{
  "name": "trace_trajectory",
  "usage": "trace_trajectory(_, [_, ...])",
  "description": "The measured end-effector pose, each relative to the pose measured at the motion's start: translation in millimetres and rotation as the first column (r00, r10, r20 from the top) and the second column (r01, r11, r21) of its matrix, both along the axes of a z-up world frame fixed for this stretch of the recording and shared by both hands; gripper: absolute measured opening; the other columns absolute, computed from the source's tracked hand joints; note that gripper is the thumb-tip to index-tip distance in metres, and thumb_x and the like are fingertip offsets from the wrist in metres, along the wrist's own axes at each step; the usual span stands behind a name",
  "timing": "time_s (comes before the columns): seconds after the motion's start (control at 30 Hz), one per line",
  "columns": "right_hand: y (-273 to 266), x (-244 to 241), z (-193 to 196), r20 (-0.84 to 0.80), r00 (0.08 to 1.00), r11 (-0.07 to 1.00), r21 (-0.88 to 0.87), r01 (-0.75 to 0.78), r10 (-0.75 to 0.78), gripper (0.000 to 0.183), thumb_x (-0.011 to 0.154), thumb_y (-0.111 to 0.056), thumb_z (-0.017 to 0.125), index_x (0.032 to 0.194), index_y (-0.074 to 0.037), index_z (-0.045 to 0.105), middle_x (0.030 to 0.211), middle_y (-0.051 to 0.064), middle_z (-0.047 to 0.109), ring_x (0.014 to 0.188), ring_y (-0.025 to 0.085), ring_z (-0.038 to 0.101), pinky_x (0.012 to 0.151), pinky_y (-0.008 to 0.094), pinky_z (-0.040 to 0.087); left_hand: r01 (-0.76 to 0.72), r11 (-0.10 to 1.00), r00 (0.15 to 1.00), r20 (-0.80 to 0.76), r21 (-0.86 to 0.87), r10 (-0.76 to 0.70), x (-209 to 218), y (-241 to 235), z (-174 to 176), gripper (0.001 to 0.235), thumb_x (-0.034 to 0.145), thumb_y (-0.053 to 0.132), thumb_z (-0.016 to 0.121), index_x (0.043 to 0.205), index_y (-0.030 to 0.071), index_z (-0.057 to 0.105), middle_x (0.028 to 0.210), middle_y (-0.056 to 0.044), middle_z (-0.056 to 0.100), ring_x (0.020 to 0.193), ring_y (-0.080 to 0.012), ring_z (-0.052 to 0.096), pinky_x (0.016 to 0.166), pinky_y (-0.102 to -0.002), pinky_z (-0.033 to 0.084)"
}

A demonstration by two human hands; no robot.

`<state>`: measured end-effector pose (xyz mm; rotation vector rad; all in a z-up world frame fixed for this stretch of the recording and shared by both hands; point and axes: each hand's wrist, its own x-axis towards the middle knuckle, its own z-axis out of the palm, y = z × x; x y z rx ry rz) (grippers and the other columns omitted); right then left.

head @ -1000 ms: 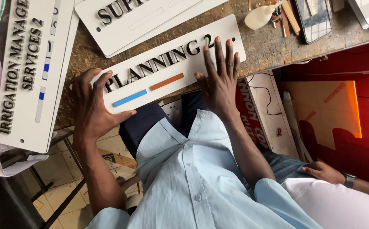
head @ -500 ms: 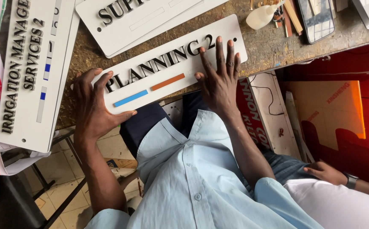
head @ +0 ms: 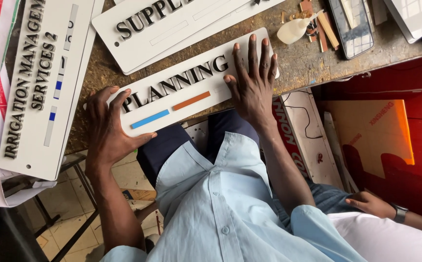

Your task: Applying colored adhesive strips to white plastic signboards using liquid glue.

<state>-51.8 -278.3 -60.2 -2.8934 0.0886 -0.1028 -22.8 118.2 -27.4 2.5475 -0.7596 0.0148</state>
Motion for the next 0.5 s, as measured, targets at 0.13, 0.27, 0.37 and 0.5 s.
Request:
trace_trajectory(0.13, [1.4,-5.5,3.4,0.029,1.0,1.0,0.018,-0.004,0.003,0.08,0.123,-0.07,0.016,0.189,-0.026,0.017,0.196,0.012,0.002,0.182,0.04,-0.004,0.15,0.065,0.001,0.003,1.0,1.0,0.008,0.001,-0.003,0.7,-1.0,0.8,0.118,0.075,0.056,0.104,0.168,0.012,0.048,0.165,-0.02,0.042,0.152,-0.0426,0.04,0.124,-0.066,0.04])
trace_trajectory(0.27, [1.8,-16.5,1.5,0.023,1.0,0.998,0.06,-0.007,0.006,0.081,0.122,-0.071,0.016,0.189,-0.024,0.014,0.196,0.012,0.001,0.182,0.039,-0.005,0.148,0.064,0.0,0.005,1.0,1.0,0.012,-0.011,-0.004,0.0,-2.1,3.1,0.116,0.076,0.054,0.104,0.168,0.012,0.047,0.164,-0.02,0.042,0.151,-0.0426,0.042,0.123,-0.064,0.041])
trace_trajectory(0.37, [2.9,-25.1,1.7,0.021,1.0,0.997,0.073,-0.011,0.01,0.082,0.122,-0.071,0.017,0.189,-0.025,0.015,0.196,0.013,0.001,0.183,0.039,-0.004,0.148,0.062,-0.002,0.004,1.0,1.0,0.009,-0.02,-0.004,0.1,-1.6,0.4,0.116,0.076,0.053,0.104,0.168,0.012,0.047,0.165,-0.019,0.041,0.153,-0.0425,0.041,0.124,-0.065,0.04])
trace_trajectory(0.5, [0.6,-30.7,-0.7,0.01,1.0,0.997,0.079,0.011,-0.011,0.082,0.121,-0.071,0.019,0.188,-0.023,0.019,0.195,0.015,0.003,0.182,0.039,-0.003,0.148,0.06,-0.001,0.008,1.0,1.0,0.008,-0.03,-0.008,-0.8,-0.9,-0.1,0.116,0.076,0.055,0.103,0.169,0.013,0.047,0.166,-0.018,0.04,0.155,-0.0424,0.039,0.126,-0.064,0.037])
